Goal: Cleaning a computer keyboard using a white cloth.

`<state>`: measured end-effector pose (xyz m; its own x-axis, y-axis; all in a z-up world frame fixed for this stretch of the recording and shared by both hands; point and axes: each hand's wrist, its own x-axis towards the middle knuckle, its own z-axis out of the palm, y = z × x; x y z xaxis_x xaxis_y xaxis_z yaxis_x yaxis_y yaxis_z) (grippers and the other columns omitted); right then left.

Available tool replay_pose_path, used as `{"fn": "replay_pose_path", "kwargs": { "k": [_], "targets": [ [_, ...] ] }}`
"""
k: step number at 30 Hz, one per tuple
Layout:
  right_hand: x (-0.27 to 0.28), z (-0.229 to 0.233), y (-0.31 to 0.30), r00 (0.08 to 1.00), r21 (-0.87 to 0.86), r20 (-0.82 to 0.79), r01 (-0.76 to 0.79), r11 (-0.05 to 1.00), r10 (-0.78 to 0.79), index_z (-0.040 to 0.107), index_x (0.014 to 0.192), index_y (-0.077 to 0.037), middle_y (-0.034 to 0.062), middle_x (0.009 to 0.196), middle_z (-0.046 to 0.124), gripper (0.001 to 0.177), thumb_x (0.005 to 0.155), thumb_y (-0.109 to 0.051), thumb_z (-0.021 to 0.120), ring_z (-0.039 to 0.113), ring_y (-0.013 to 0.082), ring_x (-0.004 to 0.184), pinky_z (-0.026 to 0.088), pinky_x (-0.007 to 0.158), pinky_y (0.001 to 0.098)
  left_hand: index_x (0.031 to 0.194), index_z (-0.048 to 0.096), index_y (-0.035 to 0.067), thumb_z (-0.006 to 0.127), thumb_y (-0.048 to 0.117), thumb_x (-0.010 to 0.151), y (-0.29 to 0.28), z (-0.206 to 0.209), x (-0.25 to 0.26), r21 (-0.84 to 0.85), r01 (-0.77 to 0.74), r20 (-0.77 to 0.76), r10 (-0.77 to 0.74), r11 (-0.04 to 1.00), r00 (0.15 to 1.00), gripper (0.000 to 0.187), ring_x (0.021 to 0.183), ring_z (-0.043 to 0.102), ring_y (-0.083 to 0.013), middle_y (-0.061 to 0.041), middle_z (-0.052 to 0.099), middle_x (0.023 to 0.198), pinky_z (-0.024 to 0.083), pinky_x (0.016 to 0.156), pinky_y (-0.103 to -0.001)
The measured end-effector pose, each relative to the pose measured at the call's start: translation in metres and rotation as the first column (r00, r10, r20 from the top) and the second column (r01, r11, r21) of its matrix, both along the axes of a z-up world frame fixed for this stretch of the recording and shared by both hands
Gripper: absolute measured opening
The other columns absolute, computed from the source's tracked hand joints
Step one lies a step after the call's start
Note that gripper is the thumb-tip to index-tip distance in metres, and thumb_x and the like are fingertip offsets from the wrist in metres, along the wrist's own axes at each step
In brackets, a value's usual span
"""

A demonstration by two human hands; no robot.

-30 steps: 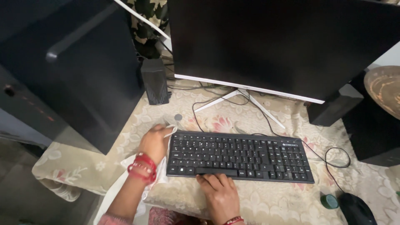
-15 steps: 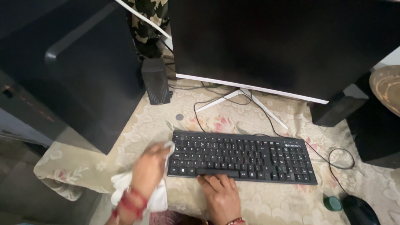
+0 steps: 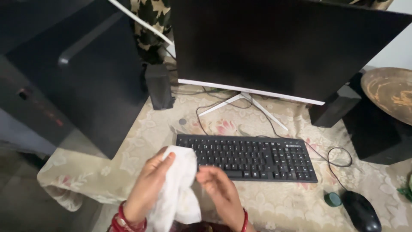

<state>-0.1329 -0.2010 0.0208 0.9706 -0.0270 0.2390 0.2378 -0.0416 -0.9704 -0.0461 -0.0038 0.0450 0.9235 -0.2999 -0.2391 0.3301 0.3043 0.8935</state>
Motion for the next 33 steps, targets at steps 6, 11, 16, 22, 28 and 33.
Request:
{"fn": "replay_pose_path", "kwargs": {
  "k": [6, 11, 16, 22, 28, 33],
  "targets": [
    [0.015, -0.015, -0.008, 0.988, 0.323, -0.044, -0.127, 0.938, 0.149, 0.063, 0.113, -0.002, -0.0015, 0.100, 0.064, 0.016, 0.098, -0.003, 0.066, 0.059, 0.0063, 0.092, 0.048, 0.082, 0.0230, 0.097, 0.074, -0.002, 0.068, 0.017, 0.095, 0.010, 0.019, -0.024, 0.268, -0.288, 0.716, 0.010, 0.919, 0.698, 0.019, 0.086, 0.065, -0.0086, 0.000, 0.069, 0.098, 0.051, 0.076, -0.022],
    [0.004, -0.002, -0.021, 1.000, 0.152, -0.019, 0.008, 0.988, -0.005, 0.065, 0.102, -0.001, -0.0024, 0.092, 0.065, 0.007, 0.096, 0.000, 0.068, 0.058, 0.0046, 0.085, 0.048, 0.076, 0.0212, 0.085, 0.076, -0.002, 0.084, 0.012, 0.081, 0.014, 0.020, -0.037, 0.428, -0.394, 0.483, 0.163, 0.814, 0.860, 0.016, 0.059, 0.050, -0.0083, -0.003, 0.064, 0.066, 0.042, 0.055, -0.025],
    [-0.001, 0.026, -0.025, 0.998, -0.035, 0.047, -0.035, 0.999, 0.036, 0.064, 0.110, -0.003, 0.0008, 0.102, 0.061, 0.021, 0.092, -0.006, 0.075, 0.060, 0.0096, 0.095, 0.050, 0.087, 0.0258, 0.097, 0.073, 0.002, 0.069, 0.013, 0.091, 0.014, 0.029, -0.042, 0.307, -0.334, 0.506, 0.145, 0.891, 0.851, 0.013, 0.057, 0.048, -0.0047, 0.003, 0.066, 0.069, 0.042, 0.051, -0.023],
    [0.008, 0.130, -0.002, 0.899, -0.279, 0.204, -0.326, 0.903, 0.387, 0.050, 0.135, -0.002, 0.0037, 0.130, 0.055, 0.059, 0.084, -0.016, 0.074, 0.054, 0.0154, 0.120, 0.045, 0.105, 0.0325, 0.093, 0.077, 0.005, 0.072, 0.019, 0.089, 0.010, 0.089, -0.050, 0.579, 0.023, 0.605, -0.449, 0.815, 0.657, 0.015, 0.061, 0.069, -0.0085, -0.004, 0.074, 0.073, 0.053, 0.059, -0.027],
    [0.036, 0.043, -0.062, 0.810, -0.327, -0.316, -0.581, 0.745, 0.494, 0.074, 0.114, 0.001, 0.0164, 0.100, 0.060, 0.027, 0.097, -0.020, 0.076, 0.054, 0.0237, 0.090, 0.048, 0.088, 0.0395, 0.086, 0.078, 0.008, 0.077, 0.018, 0.083, 0.017, 0.096, -0.042, 0.546, -0.012, 0.593, -0.376, 0.838, 0.711, 0.010, 0.062, 0.072, -0.0079, -0.003, 0.078, 0.071, 0.055, 0.059, -0.026],
    [0.018, 0.108, -0.025, 0.741, 0.210, 0.139, -0.671, 0.711, 0.657, 0.073, 0.117, -0.008, 0.0101, 0.121, 0.062, 0.025, 0.104, -0.026, 0.061, 0.059, 0.0203, 0.114, 0.051, 0.099, 0.0374, 0.084, 0.076, 0.007, 0.080, 0.020, 0.084, -0.001, 0.055, -0.033, 0.508, -0.008, 0.547, -0.316, 0.861, 0.776, 0.014, 0.064, 0.066, -0.0107, -0.005, 0.075, 0.071, 0.053, 0.060, -0.028]
  ]
}}
